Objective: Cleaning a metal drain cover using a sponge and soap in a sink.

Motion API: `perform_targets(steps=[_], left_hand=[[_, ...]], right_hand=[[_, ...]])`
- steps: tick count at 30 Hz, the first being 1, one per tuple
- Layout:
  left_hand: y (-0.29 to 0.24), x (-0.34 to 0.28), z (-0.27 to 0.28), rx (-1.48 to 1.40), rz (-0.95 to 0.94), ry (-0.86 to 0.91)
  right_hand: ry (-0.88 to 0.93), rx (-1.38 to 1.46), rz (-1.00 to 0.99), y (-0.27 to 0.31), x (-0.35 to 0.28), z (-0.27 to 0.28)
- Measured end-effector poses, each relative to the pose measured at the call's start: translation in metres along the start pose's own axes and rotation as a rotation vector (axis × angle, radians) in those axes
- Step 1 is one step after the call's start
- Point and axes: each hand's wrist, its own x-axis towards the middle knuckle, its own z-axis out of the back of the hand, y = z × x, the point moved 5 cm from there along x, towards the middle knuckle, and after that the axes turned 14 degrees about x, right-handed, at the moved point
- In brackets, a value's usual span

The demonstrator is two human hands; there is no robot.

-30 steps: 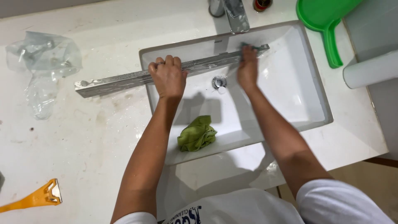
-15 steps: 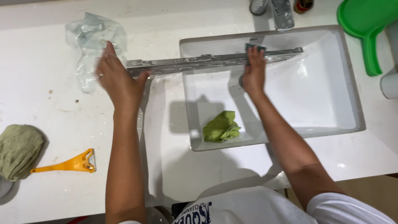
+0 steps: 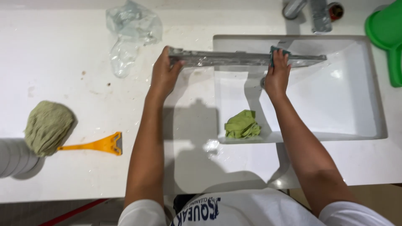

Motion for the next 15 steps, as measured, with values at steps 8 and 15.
perform_targets(steps=[8,15], left_hand=[[0.013,0.003,0.000,-0.024,-0.059,-0.009],[0.008,0.005,0.000,-0.003,0.004,0.075]], right_hand=[[0.224,0.107,0.320,0.251,-0.017,-0.132],[0.090,-0.110,0.232,0.121,-0.017,-0.046]])
